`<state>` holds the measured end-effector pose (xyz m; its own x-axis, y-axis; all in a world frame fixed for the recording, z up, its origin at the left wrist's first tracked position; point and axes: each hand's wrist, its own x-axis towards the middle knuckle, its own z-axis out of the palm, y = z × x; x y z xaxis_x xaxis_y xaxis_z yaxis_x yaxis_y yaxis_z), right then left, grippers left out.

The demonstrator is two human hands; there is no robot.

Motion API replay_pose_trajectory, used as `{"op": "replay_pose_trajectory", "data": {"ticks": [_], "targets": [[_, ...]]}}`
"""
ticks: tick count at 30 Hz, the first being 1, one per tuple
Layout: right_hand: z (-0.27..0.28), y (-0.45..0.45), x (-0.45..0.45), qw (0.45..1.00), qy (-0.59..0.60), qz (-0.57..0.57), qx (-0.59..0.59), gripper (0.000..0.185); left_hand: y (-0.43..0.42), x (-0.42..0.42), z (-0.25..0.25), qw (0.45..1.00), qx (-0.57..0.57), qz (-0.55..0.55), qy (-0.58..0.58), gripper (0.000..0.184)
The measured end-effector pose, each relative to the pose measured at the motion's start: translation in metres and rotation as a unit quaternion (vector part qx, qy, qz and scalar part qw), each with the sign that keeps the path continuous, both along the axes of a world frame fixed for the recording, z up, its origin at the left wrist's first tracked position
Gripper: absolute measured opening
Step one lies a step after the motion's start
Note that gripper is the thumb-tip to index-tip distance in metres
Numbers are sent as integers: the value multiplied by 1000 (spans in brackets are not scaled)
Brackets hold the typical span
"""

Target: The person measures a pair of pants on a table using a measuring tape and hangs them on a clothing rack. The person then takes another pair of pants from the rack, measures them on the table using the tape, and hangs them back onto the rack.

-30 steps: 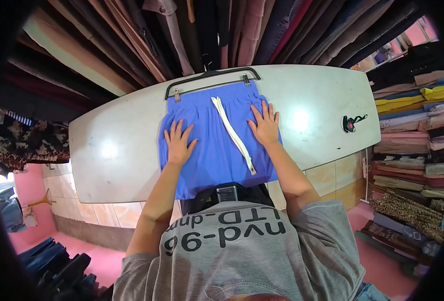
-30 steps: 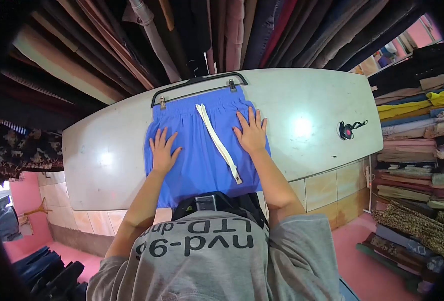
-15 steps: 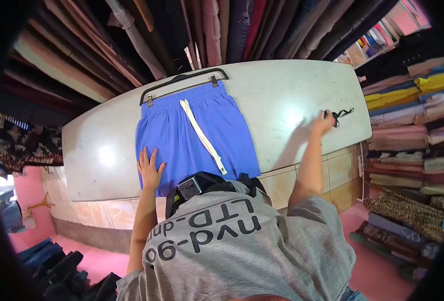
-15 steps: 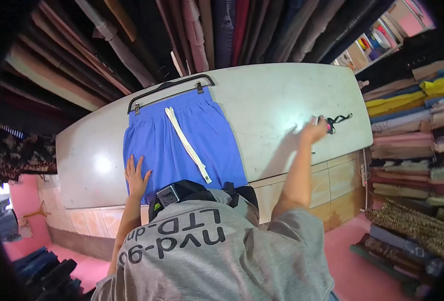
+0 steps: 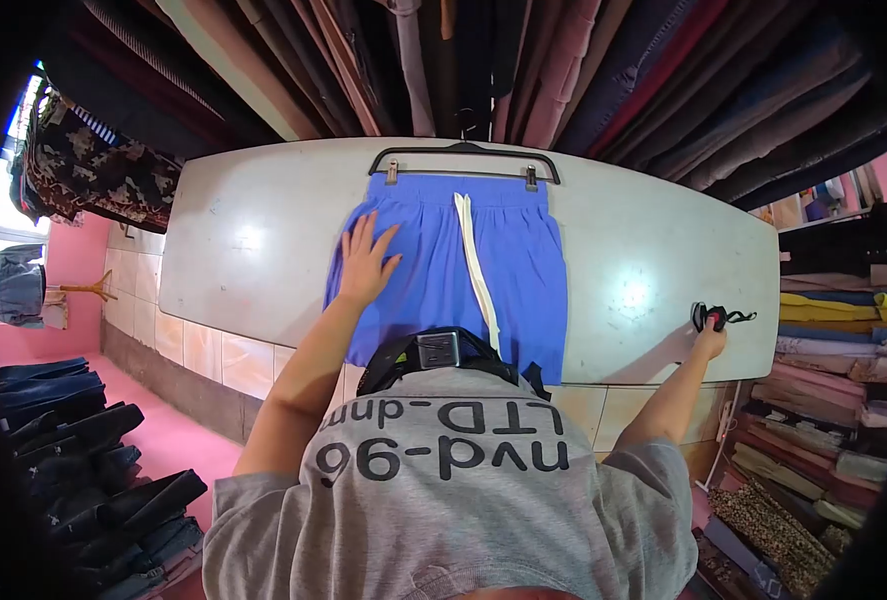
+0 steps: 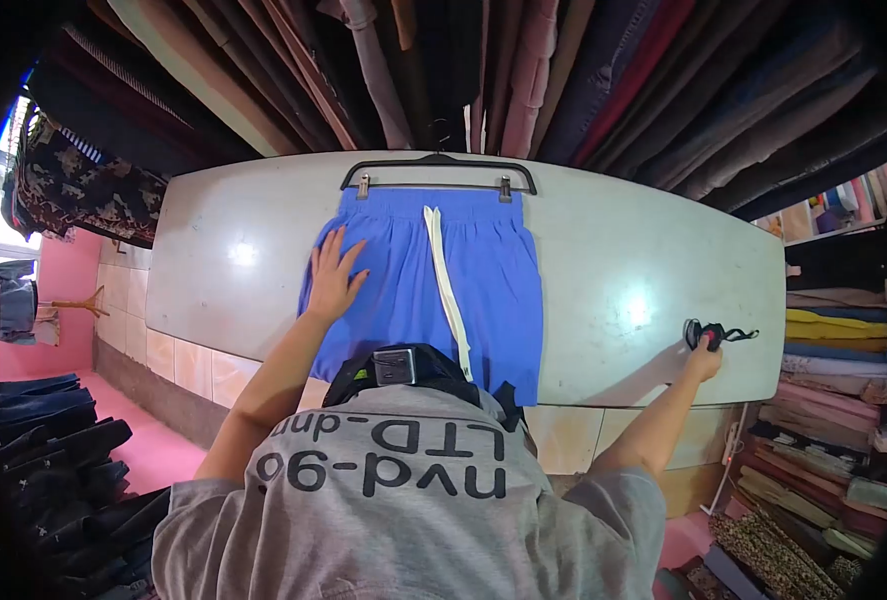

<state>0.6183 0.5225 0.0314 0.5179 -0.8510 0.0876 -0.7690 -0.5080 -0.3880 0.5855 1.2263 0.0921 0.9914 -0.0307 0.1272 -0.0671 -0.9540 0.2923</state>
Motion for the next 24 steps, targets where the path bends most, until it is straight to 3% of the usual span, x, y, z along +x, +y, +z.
{"op": "replay_pose_trajectory", "data": {"ticks": [3,6,8,9,11,13,15,17,18,19,20,21,22,24], "targets": [[9,14,-8,954,-300,-7,-21,40,1,34,-6,1000,13,-19,-12,59],[74,51,-18,925,-379,-29,-11,33,8,57,-19,999,35,-30,-7,69],[106,75,-15,884,-450,121,-50,25,7,61,-27,997,41,1,60,75],[123,100,-5,828,-520,182,103,27,7,63,-29,997,38,3,65,75],[160,174,7,855,-382,277,215,34,10,66,-30,997,32,-8,71,80],[147,235,25,812,-287,320,395,41,12,63,-21,998,18,-10,58,74],[141,323,39,771,-184,349,500,42,13,63,-13,999,6,-14,40,68],[121,390,48,719,-112,441,526,37,13,59,-8,976,-203,41,-67,46],[113,418,51,693,-103,467,540,34,10,57,-7,976,-202,45,-65,46],[101,440,55,685,-80,509,515,32,4,54,-7,907,-412,83,27,36],[96,461,59,691,-72,535,481,30,-1,51,-6,784,-599,119,113,28],[96,479,61,680,-52,526,509,30,-6,50,7,734,-648,121,164,27],[92,493,64,685,-50,566,455,28,-5,50,13,733,-648,129,162,27],[87,516,68,676,-78,618,393,26,-4,50,20,667,-687,132,255,28]]}}
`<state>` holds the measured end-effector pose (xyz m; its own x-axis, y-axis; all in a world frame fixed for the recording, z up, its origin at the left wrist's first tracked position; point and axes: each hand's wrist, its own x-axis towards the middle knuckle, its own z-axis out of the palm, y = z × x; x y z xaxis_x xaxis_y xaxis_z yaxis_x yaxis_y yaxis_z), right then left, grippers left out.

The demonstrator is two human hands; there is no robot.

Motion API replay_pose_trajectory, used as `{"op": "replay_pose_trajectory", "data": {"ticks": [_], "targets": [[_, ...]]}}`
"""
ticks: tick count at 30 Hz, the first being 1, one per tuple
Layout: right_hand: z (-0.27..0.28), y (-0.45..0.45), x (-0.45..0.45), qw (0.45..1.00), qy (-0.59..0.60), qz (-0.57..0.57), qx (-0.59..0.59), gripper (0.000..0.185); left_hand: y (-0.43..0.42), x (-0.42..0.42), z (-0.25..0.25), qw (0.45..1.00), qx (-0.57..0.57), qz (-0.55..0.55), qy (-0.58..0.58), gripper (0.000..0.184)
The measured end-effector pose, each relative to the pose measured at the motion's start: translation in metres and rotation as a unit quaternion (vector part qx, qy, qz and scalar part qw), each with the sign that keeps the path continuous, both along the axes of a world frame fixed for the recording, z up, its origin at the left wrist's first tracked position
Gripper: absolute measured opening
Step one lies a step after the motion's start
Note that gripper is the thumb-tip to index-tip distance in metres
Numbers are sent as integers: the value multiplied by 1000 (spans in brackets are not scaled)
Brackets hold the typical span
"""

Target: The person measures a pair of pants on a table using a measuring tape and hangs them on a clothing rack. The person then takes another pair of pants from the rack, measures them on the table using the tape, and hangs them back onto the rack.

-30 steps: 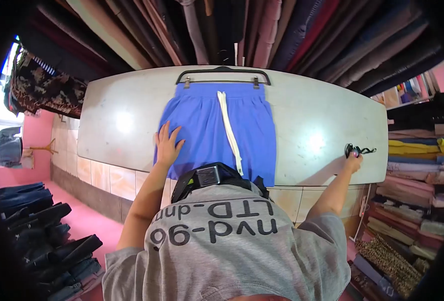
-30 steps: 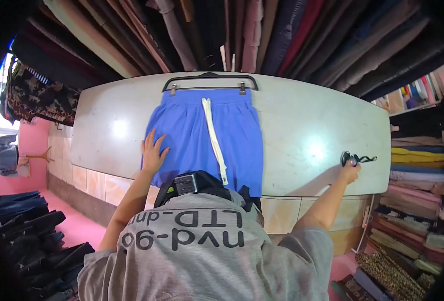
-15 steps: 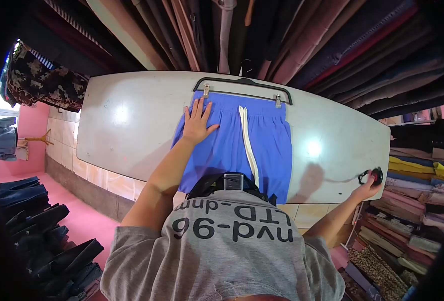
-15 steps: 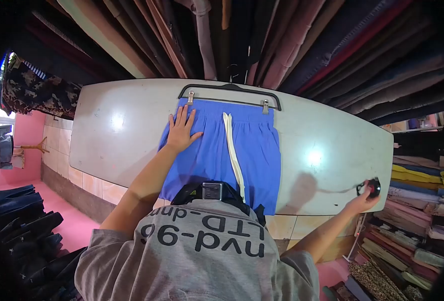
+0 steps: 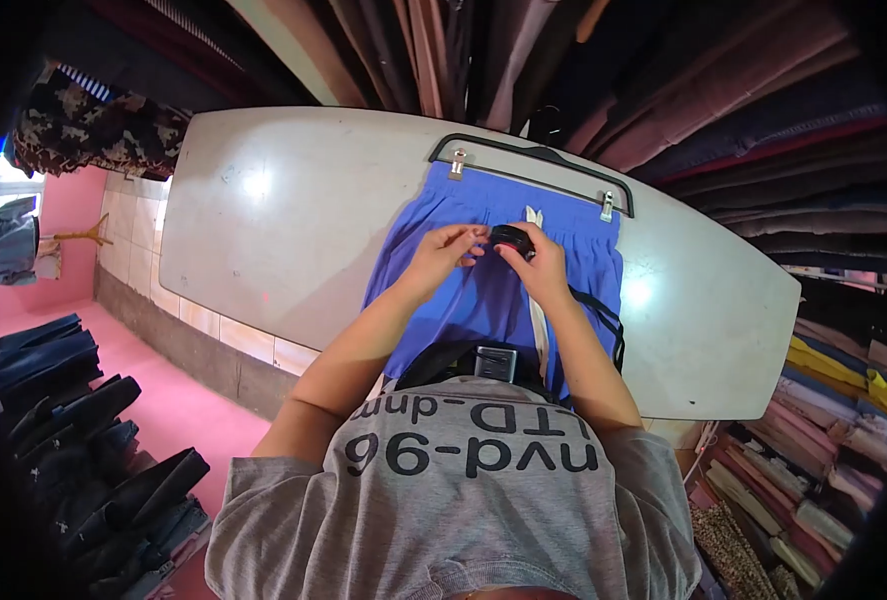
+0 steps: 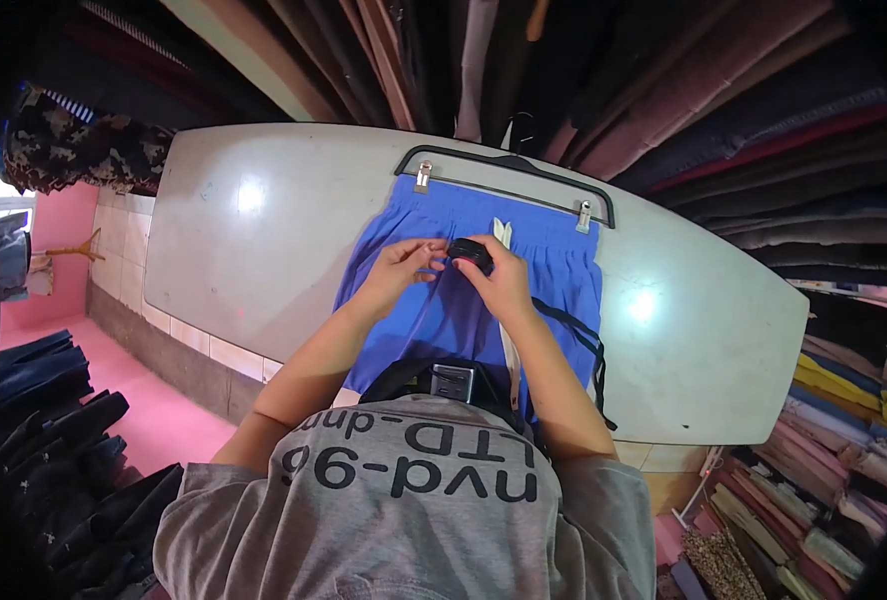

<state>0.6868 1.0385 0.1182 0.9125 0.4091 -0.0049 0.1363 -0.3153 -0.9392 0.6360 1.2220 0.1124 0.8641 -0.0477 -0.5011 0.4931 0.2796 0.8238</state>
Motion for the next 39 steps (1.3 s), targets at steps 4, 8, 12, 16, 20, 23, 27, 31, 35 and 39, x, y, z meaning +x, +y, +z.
{"op": "replay_pose_trajectory", "data": {"ticks": [4,8,12,16,20,23,27,31,35,39], "targets": [[-3,23,4,1000,-25,7,-16,26,7,4,-3,994,16,72,86,23],[-13,34,2,994,-91,18,-54,26,19,10,-23,990,32,72,121,17],[-25,35,5,986,-128,8,-109,27,35,18,-24,935,330,108,-68,11],[-30,38,9,980,-129,-13,-150,26,43,27,-33,849,496,175,-44,9],[-41,40,12,978,-132,-9,-163,26,37,30,-42,799,569,185,-61,9],[-45,41,12,977,-141,-12,-156,26,36,29,-46,764,600,212,-105,9],[-47,41,13,977,-138,-14,-163,26,37,27,-51,745,613,215,-155,9],[-46,42,12,977,-137,-18,-162,27,38,26,-56,738,612,233,-161,9],[-48,43,12,976,-136,-22,-167,27,41,25,-61,711,638,218,-199,11],[-45,43,11,976,-134,-25,-172,27,40,14,-61,656,711,128,-216,23]]}}
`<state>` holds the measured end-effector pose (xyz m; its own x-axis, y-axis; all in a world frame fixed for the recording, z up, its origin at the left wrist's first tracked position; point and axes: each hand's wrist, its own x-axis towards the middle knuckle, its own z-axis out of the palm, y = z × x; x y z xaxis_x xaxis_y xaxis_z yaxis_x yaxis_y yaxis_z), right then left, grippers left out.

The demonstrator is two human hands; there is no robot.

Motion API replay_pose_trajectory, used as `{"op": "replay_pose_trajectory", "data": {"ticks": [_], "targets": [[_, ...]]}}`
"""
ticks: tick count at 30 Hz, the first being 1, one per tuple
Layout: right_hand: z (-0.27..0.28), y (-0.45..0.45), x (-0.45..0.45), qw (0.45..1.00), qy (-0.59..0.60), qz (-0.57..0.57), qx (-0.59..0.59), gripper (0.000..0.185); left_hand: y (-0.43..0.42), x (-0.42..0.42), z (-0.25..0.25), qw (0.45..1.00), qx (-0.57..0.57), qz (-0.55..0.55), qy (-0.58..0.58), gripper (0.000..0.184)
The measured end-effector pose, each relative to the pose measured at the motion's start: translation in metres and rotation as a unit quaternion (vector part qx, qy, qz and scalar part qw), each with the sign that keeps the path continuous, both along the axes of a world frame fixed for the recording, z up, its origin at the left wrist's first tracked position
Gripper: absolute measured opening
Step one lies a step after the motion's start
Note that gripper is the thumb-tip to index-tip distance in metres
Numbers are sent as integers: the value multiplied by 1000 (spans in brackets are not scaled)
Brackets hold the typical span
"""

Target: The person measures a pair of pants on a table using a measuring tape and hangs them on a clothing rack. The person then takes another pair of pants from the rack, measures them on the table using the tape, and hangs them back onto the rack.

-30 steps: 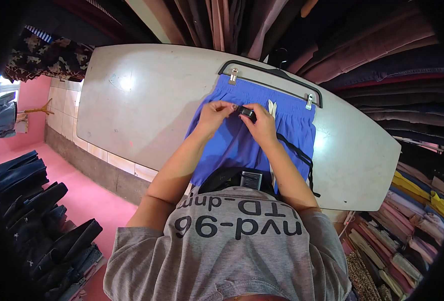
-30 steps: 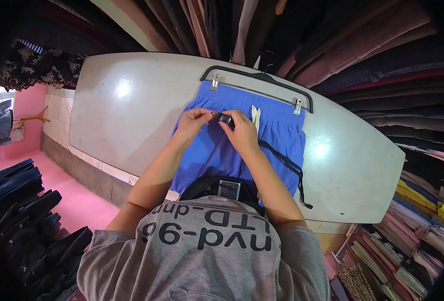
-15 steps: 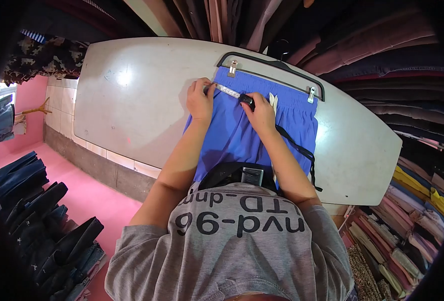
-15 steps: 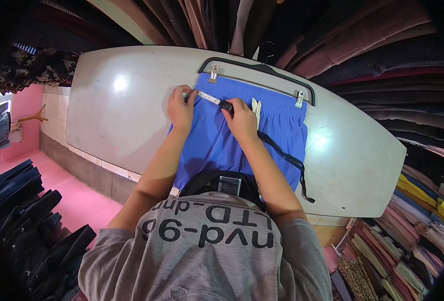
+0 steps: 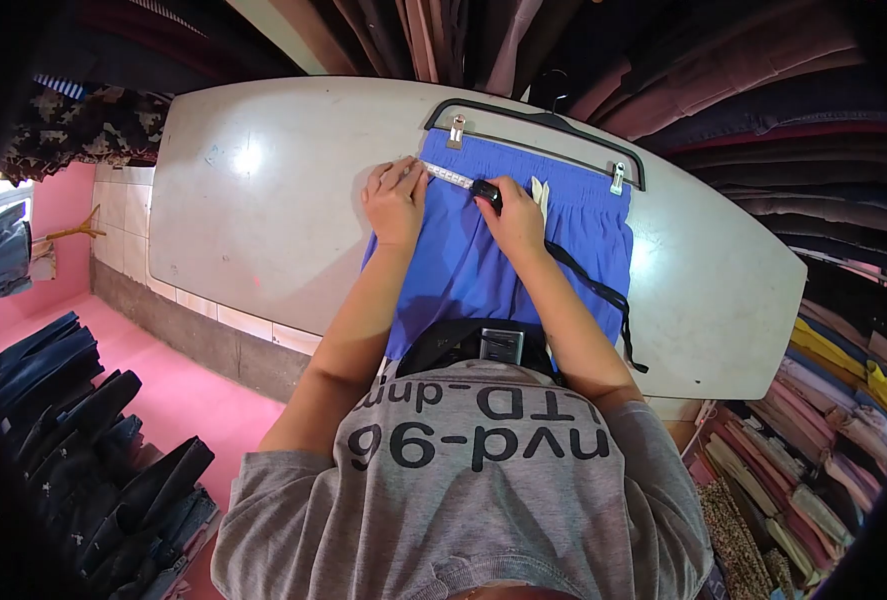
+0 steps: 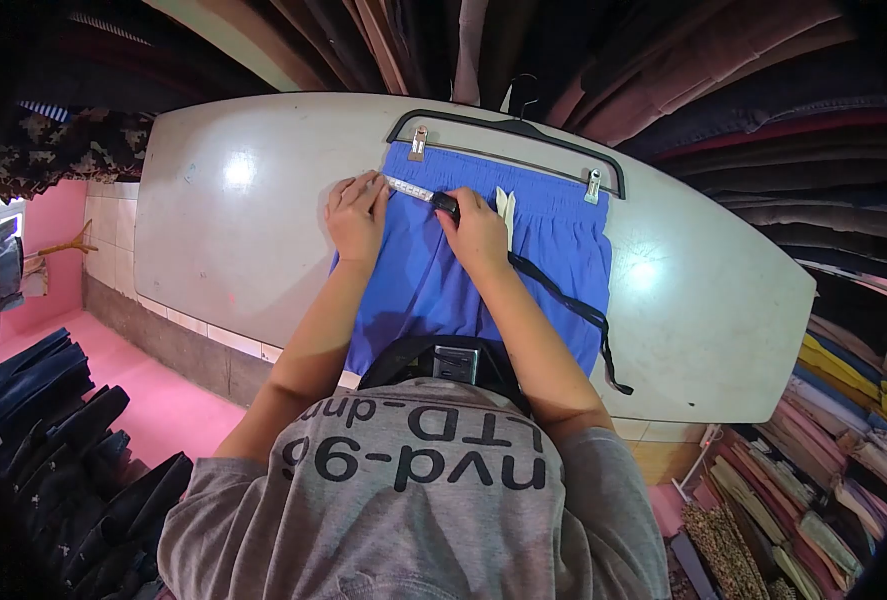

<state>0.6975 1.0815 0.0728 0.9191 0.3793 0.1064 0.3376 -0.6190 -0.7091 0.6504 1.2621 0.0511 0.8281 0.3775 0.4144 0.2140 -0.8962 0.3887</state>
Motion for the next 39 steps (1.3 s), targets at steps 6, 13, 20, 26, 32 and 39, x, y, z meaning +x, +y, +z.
{"op": "replay_pose_trajectory", "data": {"ticks": [6,13,20,26,32,39], "targets": [[-3,1,0,1000,-5,-2,8,27,-4,-19,6,988,97,-33,118,46],[5,-3,0,1000,-1,1,-17,25,-3,-18,4,990,82,-43,110,45],[20,-16,-2,999,-12,-13,-48,25,-4,-18,3,988,87,-32,123,44],[28,-38,-2,998,-3,-40,-57,25,-5,-18,2,988,89,-31,124,43],[33,-65,-2,997,0,-63,-45,25,-4,-17,-1,988,89,-36,118,44],[32,-99,6,993,18,-88,-71,26,-3,-17,-3,988,95,-41,112,46]]}}
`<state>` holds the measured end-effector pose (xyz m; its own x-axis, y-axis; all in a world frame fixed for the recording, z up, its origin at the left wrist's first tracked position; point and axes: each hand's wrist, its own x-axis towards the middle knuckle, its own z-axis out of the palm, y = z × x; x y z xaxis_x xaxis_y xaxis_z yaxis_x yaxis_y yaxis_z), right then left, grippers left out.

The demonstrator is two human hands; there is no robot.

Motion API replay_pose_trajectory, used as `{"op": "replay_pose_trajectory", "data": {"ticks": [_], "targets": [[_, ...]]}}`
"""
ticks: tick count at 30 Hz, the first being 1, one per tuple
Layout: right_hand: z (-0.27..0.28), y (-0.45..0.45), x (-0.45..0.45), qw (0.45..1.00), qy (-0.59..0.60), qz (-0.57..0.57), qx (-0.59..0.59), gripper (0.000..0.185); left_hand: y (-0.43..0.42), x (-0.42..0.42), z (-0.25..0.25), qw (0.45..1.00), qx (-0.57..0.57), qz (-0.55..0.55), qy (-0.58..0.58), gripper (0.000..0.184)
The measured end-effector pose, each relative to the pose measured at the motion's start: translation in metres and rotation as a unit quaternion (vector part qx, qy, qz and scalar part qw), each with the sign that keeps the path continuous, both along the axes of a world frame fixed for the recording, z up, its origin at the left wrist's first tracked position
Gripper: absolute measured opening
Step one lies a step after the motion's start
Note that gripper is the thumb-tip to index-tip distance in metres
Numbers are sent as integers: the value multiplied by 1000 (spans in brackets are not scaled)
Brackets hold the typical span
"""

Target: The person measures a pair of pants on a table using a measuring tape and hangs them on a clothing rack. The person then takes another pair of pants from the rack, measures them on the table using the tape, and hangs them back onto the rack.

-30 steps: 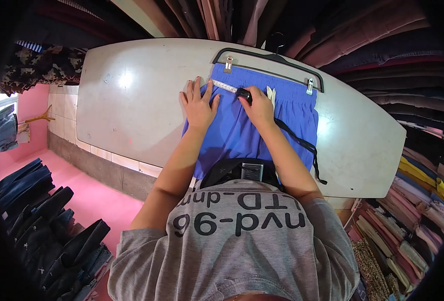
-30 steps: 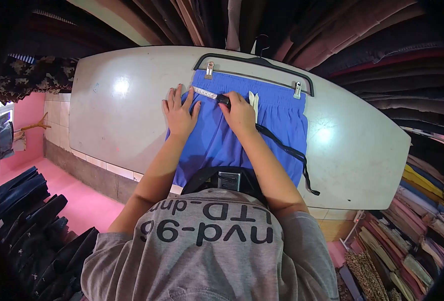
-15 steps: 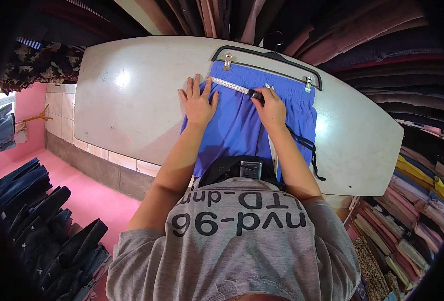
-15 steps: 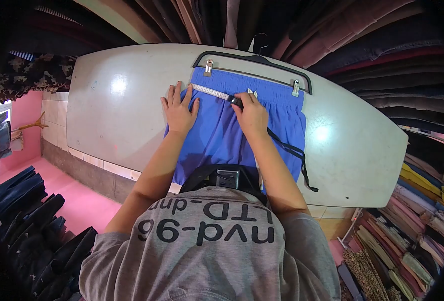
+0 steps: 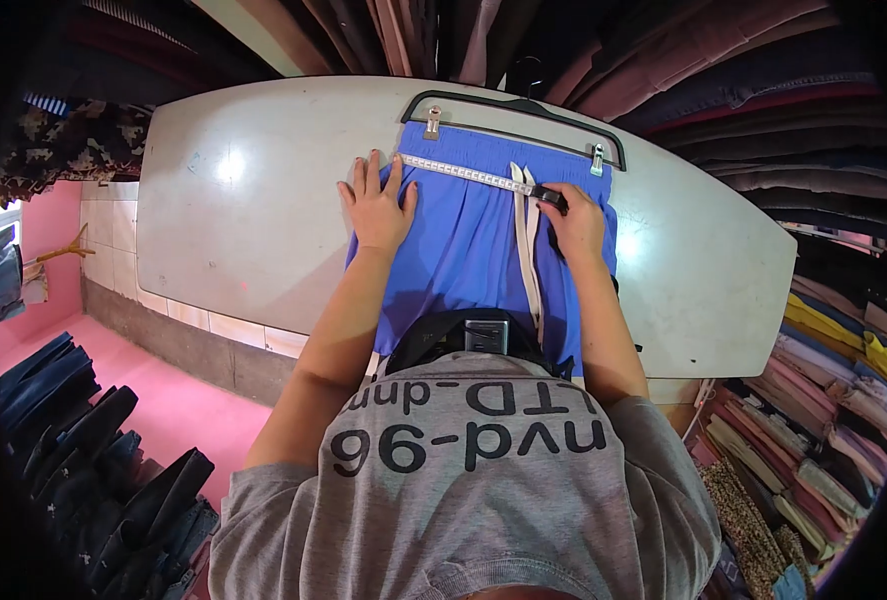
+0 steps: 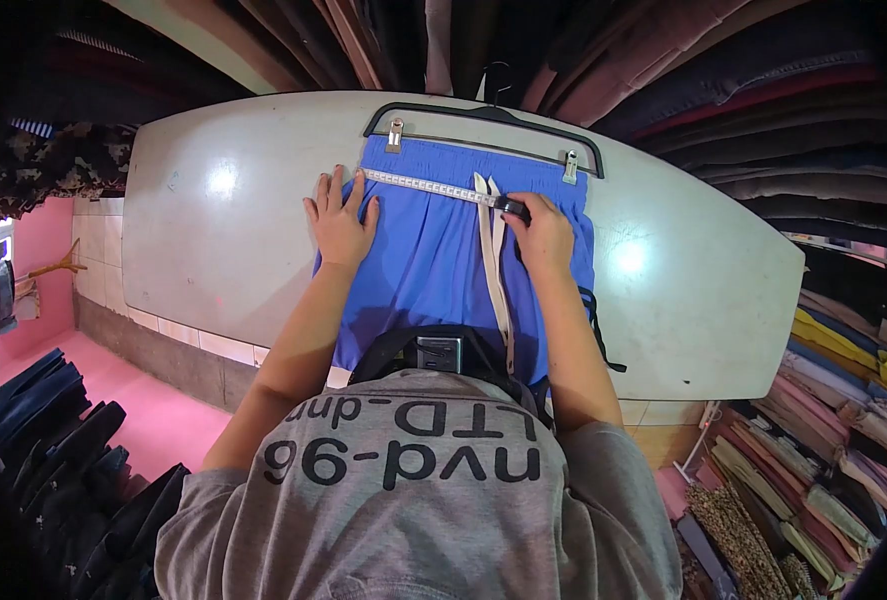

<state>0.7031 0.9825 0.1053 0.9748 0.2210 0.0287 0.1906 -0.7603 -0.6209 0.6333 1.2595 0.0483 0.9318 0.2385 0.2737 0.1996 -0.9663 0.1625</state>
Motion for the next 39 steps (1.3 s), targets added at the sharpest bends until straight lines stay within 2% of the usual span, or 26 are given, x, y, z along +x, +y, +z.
{"op": "replay_pose_trajectory", "data": {"ticks": [28,39], "targets": [[11,-103,34,990,73,-67,-105,30,-1,-1,2,1000,9,7,25,44],[1,-118,45,993,94,-40,-60,31,-2,0,2,999,6,14,29,42]]}}
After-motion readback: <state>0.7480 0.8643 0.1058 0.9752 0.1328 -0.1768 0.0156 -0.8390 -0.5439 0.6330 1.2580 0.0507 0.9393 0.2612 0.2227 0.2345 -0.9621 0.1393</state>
